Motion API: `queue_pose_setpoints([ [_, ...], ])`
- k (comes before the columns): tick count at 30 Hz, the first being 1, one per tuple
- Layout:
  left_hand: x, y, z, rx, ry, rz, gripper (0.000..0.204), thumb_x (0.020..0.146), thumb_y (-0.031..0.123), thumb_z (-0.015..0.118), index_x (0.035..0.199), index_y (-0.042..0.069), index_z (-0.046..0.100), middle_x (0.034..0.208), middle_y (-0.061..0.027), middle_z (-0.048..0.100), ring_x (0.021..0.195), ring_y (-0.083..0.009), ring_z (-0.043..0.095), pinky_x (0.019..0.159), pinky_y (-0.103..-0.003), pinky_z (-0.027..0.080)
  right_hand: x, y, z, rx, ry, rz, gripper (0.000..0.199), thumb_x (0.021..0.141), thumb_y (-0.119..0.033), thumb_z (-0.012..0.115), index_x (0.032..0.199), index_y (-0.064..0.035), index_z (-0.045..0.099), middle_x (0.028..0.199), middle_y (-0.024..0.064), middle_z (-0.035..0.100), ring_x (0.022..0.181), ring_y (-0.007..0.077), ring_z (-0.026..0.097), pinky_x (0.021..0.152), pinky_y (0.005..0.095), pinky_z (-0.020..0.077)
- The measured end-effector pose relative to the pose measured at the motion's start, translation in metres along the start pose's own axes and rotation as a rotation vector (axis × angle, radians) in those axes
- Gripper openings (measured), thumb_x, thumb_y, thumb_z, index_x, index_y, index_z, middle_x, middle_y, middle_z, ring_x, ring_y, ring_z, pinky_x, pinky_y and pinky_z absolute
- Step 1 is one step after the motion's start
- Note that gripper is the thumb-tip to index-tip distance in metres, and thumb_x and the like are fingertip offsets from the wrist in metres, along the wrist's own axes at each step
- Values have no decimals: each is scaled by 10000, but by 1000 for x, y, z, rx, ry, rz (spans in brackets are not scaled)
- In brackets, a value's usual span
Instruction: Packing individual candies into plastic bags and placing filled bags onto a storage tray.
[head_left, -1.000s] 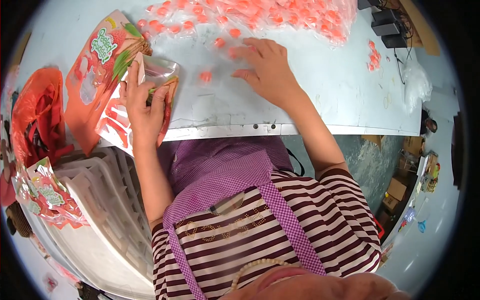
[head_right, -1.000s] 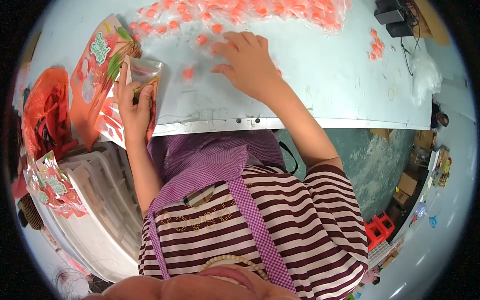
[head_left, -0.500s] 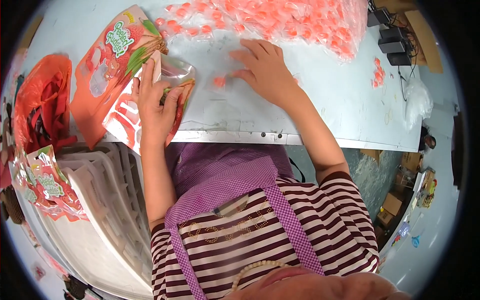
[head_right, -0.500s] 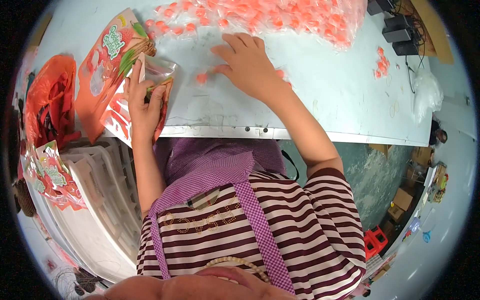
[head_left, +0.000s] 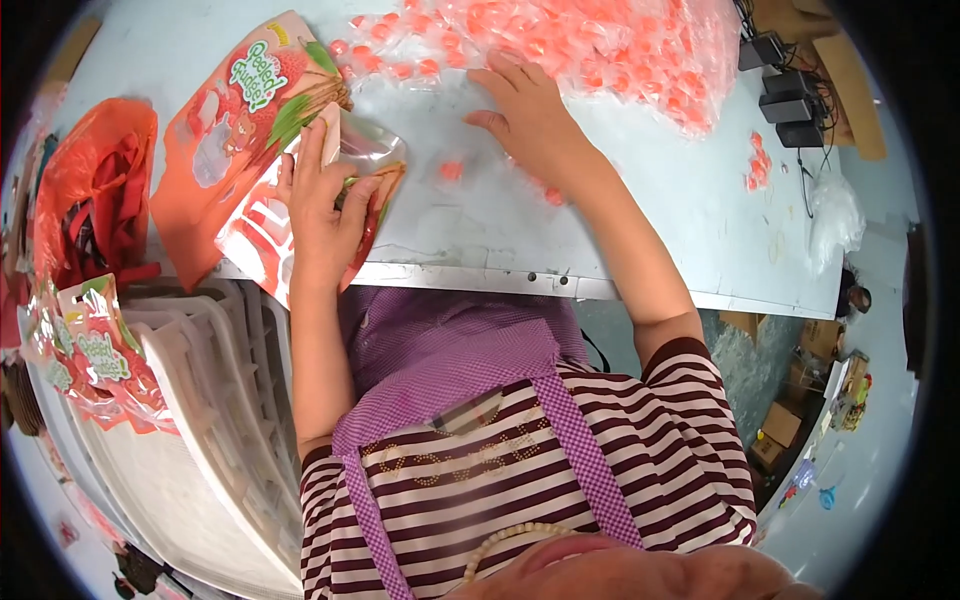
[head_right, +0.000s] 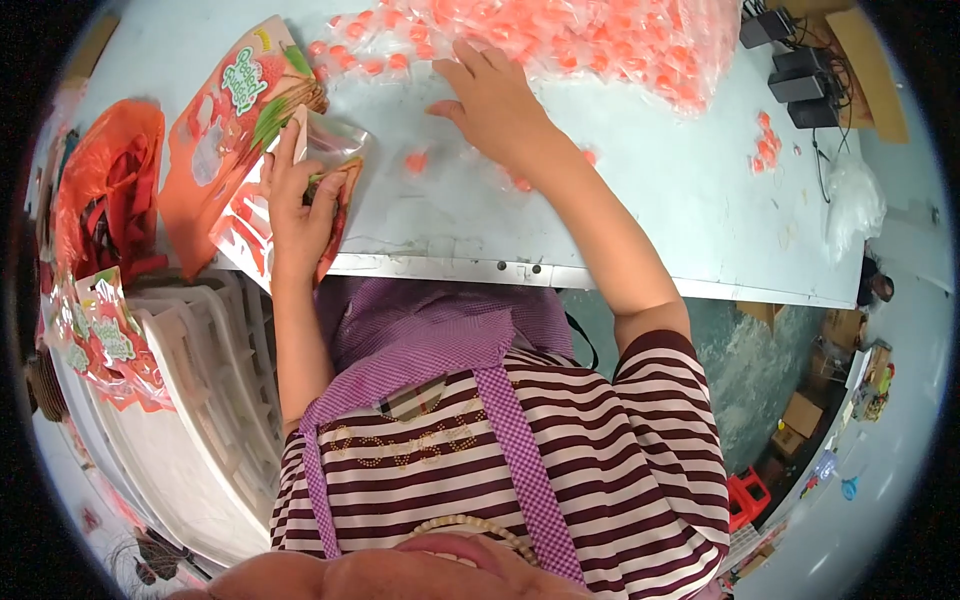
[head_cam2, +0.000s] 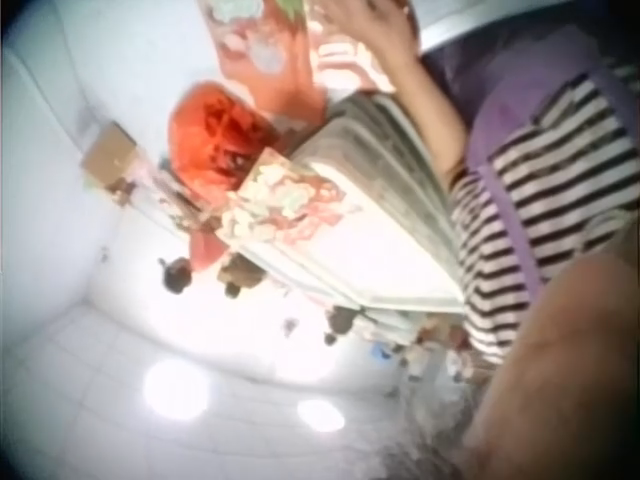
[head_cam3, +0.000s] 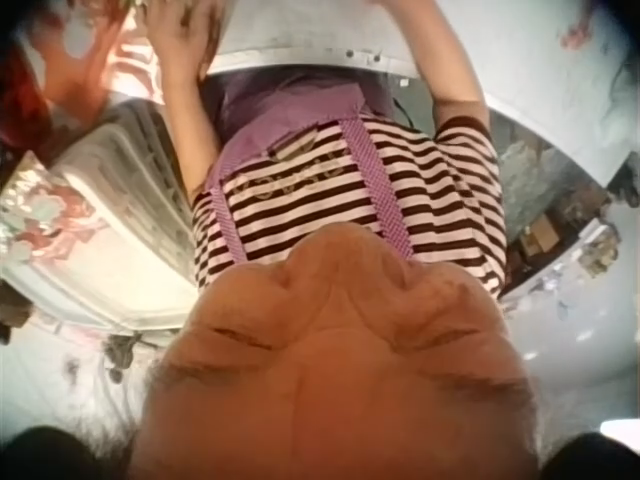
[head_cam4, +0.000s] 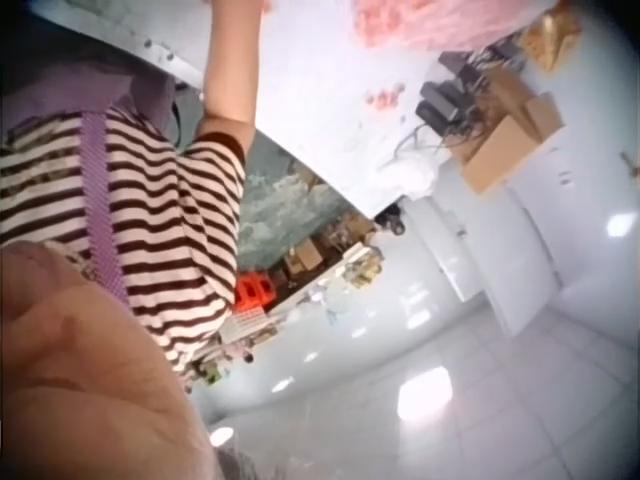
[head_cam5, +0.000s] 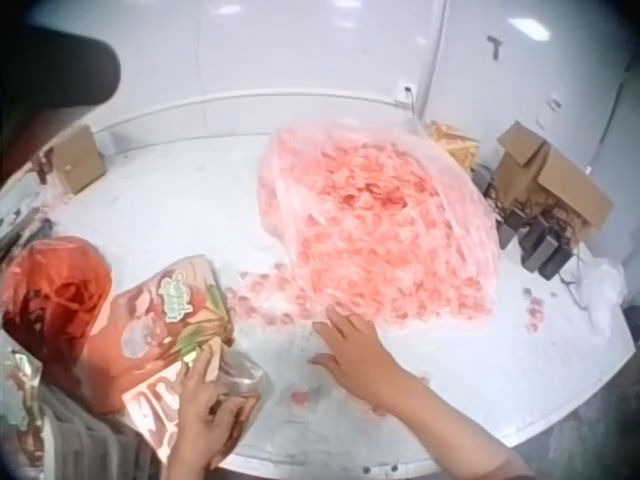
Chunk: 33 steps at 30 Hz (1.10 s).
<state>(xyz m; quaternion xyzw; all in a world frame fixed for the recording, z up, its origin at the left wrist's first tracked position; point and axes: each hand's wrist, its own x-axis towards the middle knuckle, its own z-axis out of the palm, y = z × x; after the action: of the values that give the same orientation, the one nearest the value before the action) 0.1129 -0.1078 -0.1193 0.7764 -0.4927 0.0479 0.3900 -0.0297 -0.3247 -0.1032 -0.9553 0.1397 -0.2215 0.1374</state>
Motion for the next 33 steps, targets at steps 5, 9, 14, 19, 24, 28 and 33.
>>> queue_pose_setpoints([
  [5,1,4,-4,7,-21,-8,154,770,164,654,850,56,580,1363,-216,381,1290,-329,334,1064,-462,129,-9,-3,-2,54,-161,54,423,831,-230,594,1225,-115,493,1285,138,465,1165,317,411,974,415,313],
  [9,0,2,-4,7,-24,7,159,766,163,657,858,58,581,1363,-216,381,1289,-328,335,1064,-459,125,-22,-32,-10,96,-181,14,397,807,-240,613,1185,-147,536,1260,113,485,1155,297,423,977,434,299],
  [14,-1,-1,-2,-10,-5,18,167,761,161,661,862,57,577,1359,-216,387,1285,-333,339,1062,-457,129,-38,-44,-16,-4,-258,-121,292,795,-232,620,1082,-183,609,1231,73,499,1148,255,439,991,448,273],
  [19,1,3,-4,-17,-6,10,159,752,126,665,833,43,556,1360,-204,395,1281,-324,348,1066,-453,134,-47,-41,-30,112,-338,-114,286,796,-221,619,1078,-179,608,1233,68,501,1165,242,432,991,437,274],
  [24,1,3,-4,-8,-5,9,158,749,101,670,810,32,542,1362,-198,399,1283,-311,351,1075,-443,130,-49,-13,-41,215,-244,-75,322,793,-212,629,1112,-186,600,1219,81,508,1144,255,436,979,424,280],
  [28,1,2,-2,-1,-1,22,173,753,152,667,857,54,571,1351,-208,401,1274,-338,353,1055,-467,142,-39,4,-44,-102,-122,170,401,804,-271,615,1195,-215,551,1238,106,472,1098,275,437,946,420,305],
  [33,2,2,-2,1,-6,18,171,760,159,664,857,54,571,1352,-209,399,1276,-336,353,1056,-466,141,-37,-7,-37,-226,-225,273,407,829,-301,574,1227,-229,523,1281,111,417,1113,279,420,933,425,319],
])
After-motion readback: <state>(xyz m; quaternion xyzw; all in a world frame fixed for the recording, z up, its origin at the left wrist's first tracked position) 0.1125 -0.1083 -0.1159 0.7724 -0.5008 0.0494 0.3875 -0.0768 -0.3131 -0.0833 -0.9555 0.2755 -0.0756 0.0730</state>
